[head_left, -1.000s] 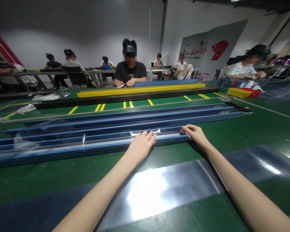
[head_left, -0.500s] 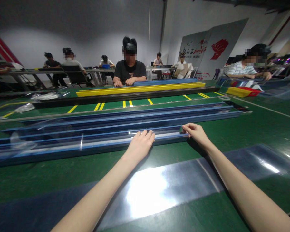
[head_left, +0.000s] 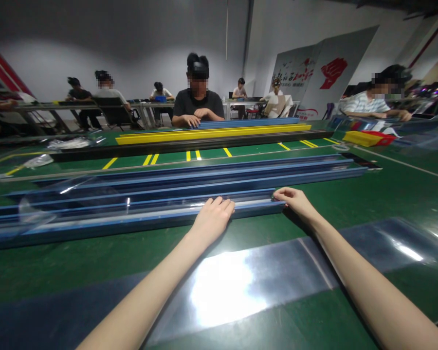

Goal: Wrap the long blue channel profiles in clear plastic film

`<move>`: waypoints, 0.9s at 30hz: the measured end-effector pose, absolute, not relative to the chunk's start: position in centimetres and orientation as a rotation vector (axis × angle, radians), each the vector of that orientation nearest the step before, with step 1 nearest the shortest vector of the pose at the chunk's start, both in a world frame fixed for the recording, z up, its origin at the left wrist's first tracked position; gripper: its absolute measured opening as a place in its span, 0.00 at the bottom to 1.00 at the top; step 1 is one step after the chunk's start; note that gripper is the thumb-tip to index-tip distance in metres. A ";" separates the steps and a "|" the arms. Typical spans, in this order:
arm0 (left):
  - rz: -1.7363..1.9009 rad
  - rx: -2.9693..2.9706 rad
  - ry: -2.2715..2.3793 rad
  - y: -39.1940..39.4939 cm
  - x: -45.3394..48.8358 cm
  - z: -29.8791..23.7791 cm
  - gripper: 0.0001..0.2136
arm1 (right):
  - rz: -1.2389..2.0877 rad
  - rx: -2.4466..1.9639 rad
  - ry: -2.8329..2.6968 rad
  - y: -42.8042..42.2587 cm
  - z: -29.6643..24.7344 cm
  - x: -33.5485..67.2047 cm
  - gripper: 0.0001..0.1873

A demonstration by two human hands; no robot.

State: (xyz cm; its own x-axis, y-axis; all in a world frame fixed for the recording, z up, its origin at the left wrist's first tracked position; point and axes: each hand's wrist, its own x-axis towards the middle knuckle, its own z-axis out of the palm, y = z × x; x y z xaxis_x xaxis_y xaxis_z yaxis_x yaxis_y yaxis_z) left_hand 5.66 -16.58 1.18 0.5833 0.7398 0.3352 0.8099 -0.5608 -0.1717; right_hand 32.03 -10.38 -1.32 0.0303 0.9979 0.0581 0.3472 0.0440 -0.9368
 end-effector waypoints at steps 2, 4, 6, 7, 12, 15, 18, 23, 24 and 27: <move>-0.327 -2.516 -1.268 -16.6 5.7 1.2 0.11 | 0.955 -1.439 -1.443 -10.4 -1.3 32.0 0.19; -0.327 -2.520 -1.272 -16.7 5.7 1.3 0.11 | 0.949 -1.443 -1.441 -10.4 -1.3 31.9 0.19; -0.321 -2.526 -1.280 -16.7 5.6 1.3 0.11 | 0.938 -1.454 -1.443 -10.4 -1.3 31.9 0.19; -0.317 -2.531 -1.285 -16.7 5.6 1.4 0.11 | 0.929 -1.464 -1.447 -10.5 -1.3 31.9 0.19; -0.318 -2.552 -1.291 -16.6 5.6 1.5 0.12 | 0.874 -1.498 -1.506 -10.4 -1.3 31.8 0.19; -0.321 -2.552 -1.300 -16.7 5.6 1.5 0.12 | 0.849 -1.516 -1.519 -10.3 -1.3 31.9 0.19; -0.332 -2.563 -1.321 -16.6 5.6 1.4 0.12 | 0.837 -1.519 -1.527 -10.2 -1.5 32.0 0.18; -0.391 -2.597 -1.336 -16.5 5.7 1.2 0.13 | 0.833 -1.519 -1.549 -10.0 -1.8 32.3 0.17; -0.392 -2.604 -1.338 -16.4 5.7 1.1 0.13 | 0.832 -1.519 -1.553 -10.0 -1.8 32.3 0.16; -0.377 -2.611 -1.346 -16.4 5.7 1.1 0.13 | 0.826 -1.519 -1.563 -10.0 -1.8 32.3 0.16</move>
